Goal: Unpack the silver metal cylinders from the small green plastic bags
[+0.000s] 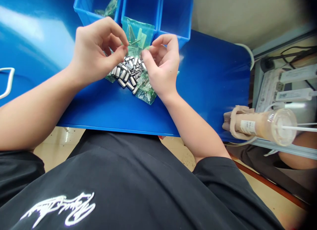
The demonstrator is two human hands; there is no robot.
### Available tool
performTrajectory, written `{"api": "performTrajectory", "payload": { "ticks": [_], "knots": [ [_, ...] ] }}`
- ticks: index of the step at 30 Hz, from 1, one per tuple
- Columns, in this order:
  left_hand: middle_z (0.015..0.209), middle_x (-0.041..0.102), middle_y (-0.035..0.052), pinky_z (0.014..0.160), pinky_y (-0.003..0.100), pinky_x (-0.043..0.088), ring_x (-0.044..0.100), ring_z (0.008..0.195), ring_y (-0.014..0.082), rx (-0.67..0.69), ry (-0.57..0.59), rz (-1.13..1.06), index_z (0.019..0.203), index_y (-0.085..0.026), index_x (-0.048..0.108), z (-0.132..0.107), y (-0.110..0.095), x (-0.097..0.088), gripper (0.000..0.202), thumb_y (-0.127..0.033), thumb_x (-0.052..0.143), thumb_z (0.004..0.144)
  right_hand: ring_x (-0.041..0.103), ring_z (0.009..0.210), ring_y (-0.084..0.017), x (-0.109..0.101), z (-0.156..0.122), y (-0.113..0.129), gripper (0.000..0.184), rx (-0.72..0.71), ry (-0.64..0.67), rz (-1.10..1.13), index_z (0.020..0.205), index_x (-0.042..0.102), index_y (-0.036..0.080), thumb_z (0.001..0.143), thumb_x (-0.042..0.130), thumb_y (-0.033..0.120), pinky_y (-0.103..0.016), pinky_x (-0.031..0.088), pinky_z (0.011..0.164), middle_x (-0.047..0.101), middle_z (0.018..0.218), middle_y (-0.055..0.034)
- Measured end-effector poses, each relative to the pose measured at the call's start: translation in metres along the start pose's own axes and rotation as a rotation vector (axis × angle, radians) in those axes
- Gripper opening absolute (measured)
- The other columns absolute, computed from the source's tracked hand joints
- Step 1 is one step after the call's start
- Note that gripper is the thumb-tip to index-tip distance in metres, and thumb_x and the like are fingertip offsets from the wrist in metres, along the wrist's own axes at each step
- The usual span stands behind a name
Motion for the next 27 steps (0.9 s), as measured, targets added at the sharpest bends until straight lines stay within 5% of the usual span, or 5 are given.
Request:
{"api": "performTrajectory", "payload": {
  "ticks": [5, 10, 15, 27],
  "knots": [
    [0.082, 0.069, -0.0033, 0.059, 0.018, 0.048, 0.073, 0.071, 0.0087, 0.014, -0.013, -0.045, 0.116, -0.018, 0.064, 0.0, 0.006, 0.002, 0.029, -0.035, 0.074, 0.094, 0.068, 0.08, -0.012, 0.002, 0.002, -0.005, 0.054, -0.012, 0.056, 0.07, 0.124, 0.052, 0.028, 0.101, 0.052, 0.078, -0.029, 0.058, 0.079, 0.063, 0.086, 0.0026],
    [0.121, 0.07, 0.0008, 0.056, 0.015, 0.05, 0.074, 0.076, 0.0048, 0.028, -0.058, -0.108, 0.136, -0.02, 0.055, 0.001, 0.009, 0.002, 0.047, -0.034, 0.071, 0.093, 0.067, 0.079, -0.012, 0.003, 0.0, 0.004, 0.053, -0.013, 0.092, 0.036, 0.113, 0.057, 0.027, 0.102, 0.05, 0.078, -0.028, 0.058, 0.076, 0.063, 0.085, 0.0021],
    [0.08, 0.073, -0.0028, 0.058, 0.013, 0.049, 0.073, 0.068, 0.0065, 0.016, -0.071, -0.053, 0.119, -0.015, 0.072, 0.001, 0.015, 0.003, 0.028, -0.027, 0.068, 0.095, 0.069, 0.085, -0.011, 0.004, 0.0, 0.004, 0.05, -0.011, 0.097, 0.045, 0.106, 0.06, 0.025, 0.102, 0.054, 0.074, -0.028, 0.062, 0.078, 0.066, 0.09, 0.0008],
    [0.092, 0.069, -0.0001, 0.063, 0.009, 0.046, 0.063, 0.081, 0.0038, 0.199, -0.1, 0.237, 0.104, -0.012, 0.076, 0.002, 0.01, -0.006, 0.024, -0.03, 0.064, 0.095, 0.065, 0.085, -0.01, 0.001, -0.002, 0.01, 0.048, -0.087, 0.013, -0.05, 0.102, 0.065, 0.025, 0.102, 0.057, 0.072, -0.024, 0.057, 0.072, 0.064, 0.094, -0.0006]
  ]
}}
Point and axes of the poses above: each hand's wrist, its own z-axis towards the middle knuckle, its own x-axis out of the palm, y = z × x, the point moved 2 cm from there along z, towards the middle knuckle
